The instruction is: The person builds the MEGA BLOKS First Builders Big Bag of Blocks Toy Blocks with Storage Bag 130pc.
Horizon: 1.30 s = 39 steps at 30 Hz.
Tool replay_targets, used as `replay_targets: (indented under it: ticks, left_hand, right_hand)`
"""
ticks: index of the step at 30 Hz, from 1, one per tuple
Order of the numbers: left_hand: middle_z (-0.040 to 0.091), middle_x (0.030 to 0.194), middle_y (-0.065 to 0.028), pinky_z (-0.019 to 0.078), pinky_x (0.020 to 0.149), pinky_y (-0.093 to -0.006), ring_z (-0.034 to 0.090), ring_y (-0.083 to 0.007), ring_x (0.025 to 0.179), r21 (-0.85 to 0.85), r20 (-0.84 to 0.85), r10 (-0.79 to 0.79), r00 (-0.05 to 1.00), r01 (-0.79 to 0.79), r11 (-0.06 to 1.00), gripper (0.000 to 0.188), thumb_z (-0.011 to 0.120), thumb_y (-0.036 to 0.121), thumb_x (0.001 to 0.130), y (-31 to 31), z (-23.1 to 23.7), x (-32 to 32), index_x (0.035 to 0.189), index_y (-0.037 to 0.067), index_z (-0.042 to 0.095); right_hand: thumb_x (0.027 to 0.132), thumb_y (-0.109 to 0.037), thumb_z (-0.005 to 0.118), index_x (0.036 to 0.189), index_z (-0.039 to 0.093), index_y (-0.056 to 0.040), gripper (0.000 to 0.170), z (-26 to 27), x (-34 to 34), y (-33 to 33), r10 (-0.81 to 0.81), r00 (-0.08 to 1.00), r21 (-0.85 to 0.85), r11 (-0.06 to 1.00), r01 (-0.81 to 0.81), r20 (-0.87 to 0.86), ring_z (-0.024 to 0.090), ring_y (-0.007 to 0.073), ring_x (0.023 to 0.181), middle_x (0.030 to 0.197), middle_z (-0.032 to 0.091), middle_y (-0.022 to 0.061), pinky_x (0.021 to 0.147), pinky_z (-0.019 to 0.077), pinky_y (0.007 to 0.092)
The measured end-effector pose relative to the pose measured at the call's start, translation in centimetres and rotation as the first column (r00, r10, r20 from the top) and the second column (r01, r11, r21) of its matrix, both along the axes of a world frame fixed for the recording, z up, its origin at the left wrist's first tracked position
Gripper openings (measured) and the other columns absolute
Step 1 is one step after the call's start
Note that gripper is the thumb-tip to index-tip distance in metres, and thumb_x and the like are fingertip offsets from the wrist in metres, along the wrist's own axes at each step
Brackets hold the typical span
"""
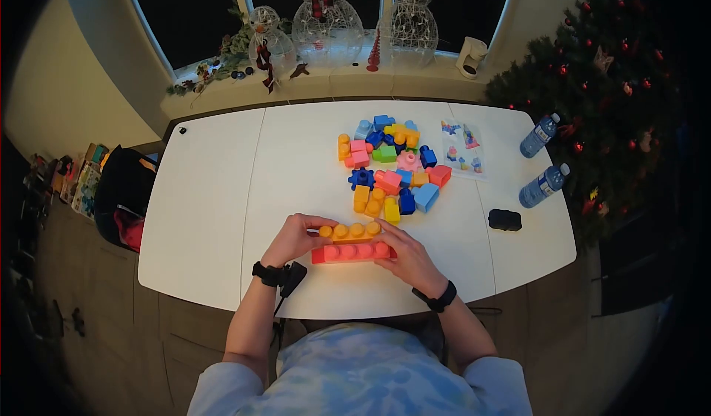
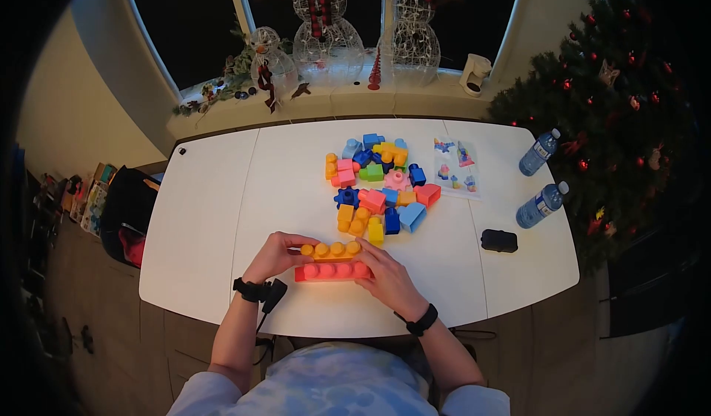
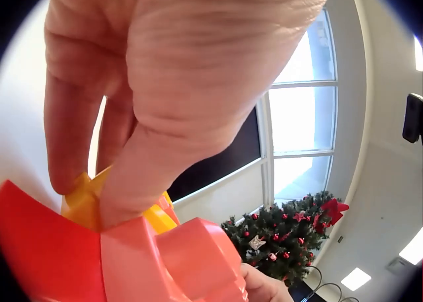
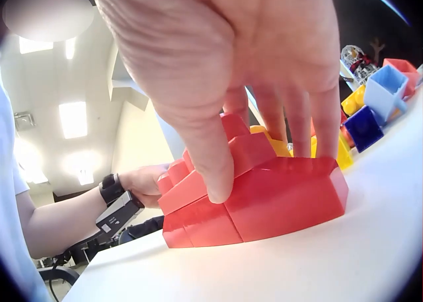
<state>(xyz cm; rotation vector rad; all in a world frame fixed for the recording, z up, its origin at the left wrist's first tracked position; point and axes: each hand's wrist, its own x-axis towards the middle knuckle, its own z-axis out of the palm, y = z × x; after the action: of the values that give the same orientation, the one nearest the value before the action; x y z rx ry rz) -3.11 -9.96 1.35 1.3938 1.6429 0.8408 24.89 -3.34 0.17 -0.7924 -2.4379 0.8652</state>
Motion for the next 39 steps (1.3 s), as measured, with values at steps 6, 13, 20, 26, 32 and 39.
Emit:
replay_targets:
  ticks: [6, 13, 20, 26, 32, 39]
  left_hand:
    - [0.072, 0.121, -0.0094, 0.0536, 0.099, -0.0293, 0.067, -0.0145, 0.108, -0.112, 0.252, -0.151, 0.956, 0.184, 0.977, 0.047, 0.071, -0.003, 0.09, 0.2, -1.8, -0.9, 0.136, 0.004, 0.064]
    - [0.059, 0.144, -0.0119, 0.0423, 0.113, -0.0373, 0.053, -0.0215, 0.133, -0.053, 0.289, -0.139, 0.947, 0.161, 0.986, 0.094, 0.085, 0.016, 0.081, -2.7, -0.4, -1.2, 0.159, 0.011, 0.033]
    - [0.062, 0.137, -0.0087, 0.0448, 0.111, -0.0428, 0.054, -0.0336, 0.13, 0.154, -0.122, -0.062, 0.991, 0.081, 0.985, 0.104, 0.091, 0.014, 0.063, -3.6, -1.2, 1.2, 0.153, 0.014, 0.04]
    - [0.065, 0.129, -0.0091, 0.0481, 0.107, -0.0426, 0.057, -0.0326, 0.125, 0.235, -0.166, 0.012, 0.986, 0.027, 0.972, 0.085, 0.089, 0.01, 0.064, -3.5, -2.6, 1.6, 0.141, 0.012, 0.052]
    - [0.065, 0.128, -0.0088, 0.0496, 0.105, -0.0423, 0.057, -0.032, 0.124, 0.25, -0.179, 0.039, 0.983, 0.007, 0.968, 0.088, 0.088, 0.009, 0.063, -3.6, -3.0, 1.8, 0.143, 0.012, 0.05]
    - [0.065, 0.13, -0.0076, 0.0491, 0.106, -0.0421, 0.056, -0.0319, 0.126, 0.25, -0.158, 0.071, 0.985, -0.03, 0.968, 0.099, 0.088, 0.009, 0.065, -3.8, -2.3, 2.7, 0.151, 0.012, 0.04]
  right_hand:
    - [0.079, -0.011, 0.081, 0.115, 0.058, -0.0056, 0.043, -0.4, 0.0, 0.0, -0.007, 1.0, -0.102, 0.995, 0.01, 0.031, 0.056, 0.0363, 0.127, 0.152, 0.048, 0.0169, 0.1, 0.0516, 0.0421]
    - [0.079, -0.012, 0.083, 0.139, 0.047, -0.0072, 0.07, -0.7, 0.0, -0.2, -0.067, 0.997, -0.196, 0.978, 0.075, 0.047, 0.061, 0.0376, 0.116, 0.133, 0.058, 0.0196, 0.097, 0.053, 0.0425]
    - [0.079, -0.012, 0.082, 0.142, 0.047, -0.0083, 0.072, 0.6, 0.0, 0.0, -0.028, 0.997, -0.193, 0.98, 0.043, 0.076, 0.058, 0.0379, 0.122, 0.133, 0.058, 0.0209, 0.1, 0.0514, 0.0431]
    - [0.078, -0.016, 0.084, 0.145, 0.046, -0.0089, 0.077, 1.9, 0.1, 0.4, 0.007, 0.995, -0.216, 0.976, 0.015, 0.1, 0.058, 0.0381, 0.123, 0.134, 0.059, 0.0205, 0.102, 0.0507, 0.0435]
    - [0.079, -0.018, 0.084, 0.136, 0.056, -0.0069, 0.064, 5.6, -0.9, 5.0, -0.117, 0.992, -0.104, 0.988, 0.111, -0.054, 0.057, 0.0369, 0.125, 0.128, 0.063, 0.0202, 0.103, 0.0486, 0.0445]
    - [0.078, -0.012, 0.081, 0.122, 0.063, -0.0055, 0.048, 4.1, -5.9, 11.8, -0.167, 0.983, 0.455, 0.883, 0.115, 0.076, 0.064, 0.0358, 0.105, 0.116, 0.066, 0.0192, 0.097, 0.051, 0.043]
